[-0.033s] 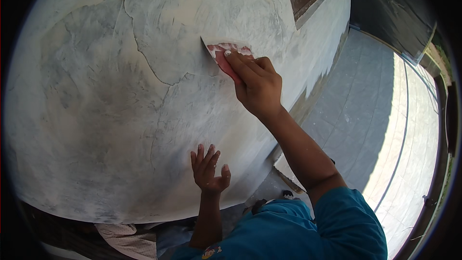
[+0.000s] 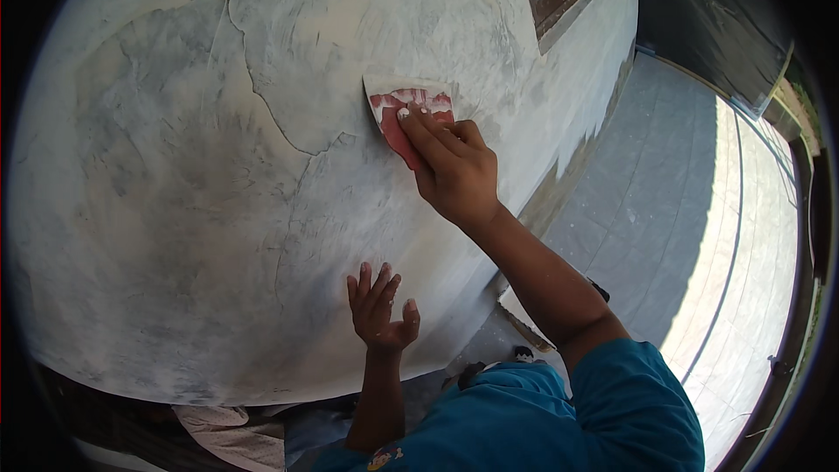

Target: Apply wall putty to an exterior wall using a putty knife and a tray of compound.

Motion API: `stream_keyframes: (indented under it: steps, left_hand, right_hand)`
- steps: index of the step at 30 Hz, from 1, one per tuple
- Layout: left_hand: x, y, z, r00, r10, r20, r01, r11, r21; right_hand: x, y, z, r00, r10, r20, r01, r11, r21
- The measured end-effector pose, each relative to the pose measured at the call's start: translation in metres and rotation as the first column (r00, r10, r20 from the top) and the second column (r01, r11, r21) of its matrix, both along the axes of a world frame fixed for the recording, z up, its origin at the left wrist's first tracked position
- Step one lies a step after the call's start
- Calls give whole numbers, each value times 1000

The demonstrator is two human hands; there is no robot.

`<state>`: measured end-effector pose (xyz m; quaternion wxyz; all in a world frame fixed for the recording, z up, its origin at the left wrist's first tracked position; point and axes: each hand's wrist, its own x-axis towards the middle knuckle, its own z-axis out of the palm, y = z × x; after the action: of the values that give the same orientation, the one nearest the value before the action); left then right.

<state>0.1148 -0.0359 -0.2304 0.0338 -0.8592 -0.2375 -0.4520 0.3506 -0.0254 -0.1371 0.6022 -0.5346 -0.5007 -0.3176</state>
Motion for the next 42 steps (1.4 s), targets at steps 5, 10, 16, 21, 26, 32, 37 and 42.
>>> stream_keyframes:
  steps: [5,10,16,21,26,32,37,42]
  left_hand:
    - [-2,0,3,1000,11,2,-11,1000,11]
    - [-9,0,3,999,35,19,-35,999,19]
    - [-7,-4,-1,999,27,22,-27,1000,3]
    - [-13,-4,-2,999,47,1,-47,999,-9]
    - [-11,-4,-2,999,37,4,-37,999,5]
    - [-8,-5,-2,1000,30,-3,-30,1000,8]
    - [-7,-3,1,1000,10,-8,-10,1000,6]
    - [1,-6,-4,1000,-19,22,19,1000,2]
  right_hand:
    - [-39,-43,-79,982,110,151,-83,981,-177]
    - [-1,-40,1,999,46,-15,-47,998,-34]
    - [-55,-18,-35,985,61,164,-50,996,-73]
    - [-31,-59,-64,977,212,3,-206,952,-225]
    - [45,-24,1,987,-106,-123,100,993,-57]
    - [-42,-37,-110,995,89,-55,-100,963,-252]
    - [18,-50,-60,976,54,-213,-97,975,-201]
    - [38,-5,-27,966,-60,-251,36,994,-99]
